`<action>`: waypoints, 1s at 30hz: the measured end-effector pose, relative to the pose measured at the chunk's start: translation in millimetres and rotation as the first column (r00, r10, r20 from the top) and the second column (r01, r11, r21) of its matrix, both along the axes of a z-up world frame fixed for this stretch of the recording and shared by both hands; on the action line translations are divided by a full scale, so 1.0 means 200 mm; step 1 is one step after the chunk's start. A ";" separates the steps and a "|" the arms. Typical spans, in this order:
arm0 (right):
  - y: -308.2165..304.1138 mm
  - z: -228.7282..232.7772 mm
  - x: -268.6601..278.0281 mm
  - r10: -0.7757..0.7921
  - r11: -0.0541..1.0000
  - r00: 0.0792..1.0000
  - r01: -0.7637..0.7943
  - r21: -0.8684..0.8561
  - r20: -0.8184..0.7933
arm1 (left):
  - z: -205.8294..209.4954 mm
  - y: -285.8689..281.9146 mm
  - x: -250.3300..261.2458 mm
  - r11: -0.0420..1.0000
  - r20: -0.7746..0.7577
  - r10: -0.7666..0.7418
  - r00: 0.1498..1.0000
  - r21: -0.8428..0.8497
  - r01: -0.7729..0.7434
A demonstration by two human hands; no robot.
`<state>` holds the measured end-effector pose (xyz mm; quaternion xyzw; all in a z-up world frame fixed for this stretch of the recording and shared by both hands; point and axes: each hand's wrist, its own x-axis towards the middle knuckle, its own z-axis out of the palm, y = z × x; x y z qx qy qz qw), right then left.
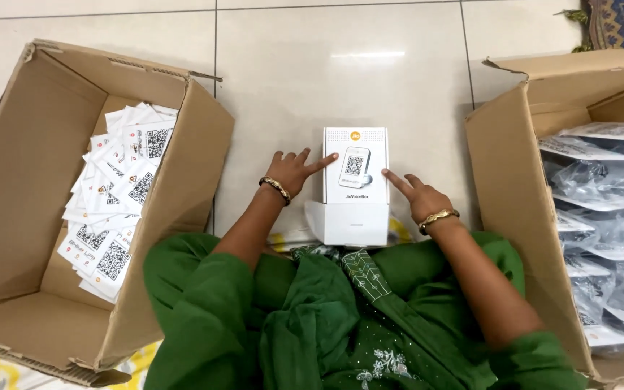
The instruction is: Sorting items and applying QR code stickers to small white boxes and larger cardboard containers.
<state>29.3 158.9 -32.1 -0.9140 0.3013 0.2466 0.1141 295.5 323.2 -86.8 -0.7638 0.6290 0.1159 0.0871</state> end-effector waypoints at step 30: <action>0.04 -0.41 -0.16 -0.696 0.323 0.713 0.418 0.849 -0.086 | -0.65 0.21 -0.31 0.885 -0.798 0.439 0.413 0.302 -0.355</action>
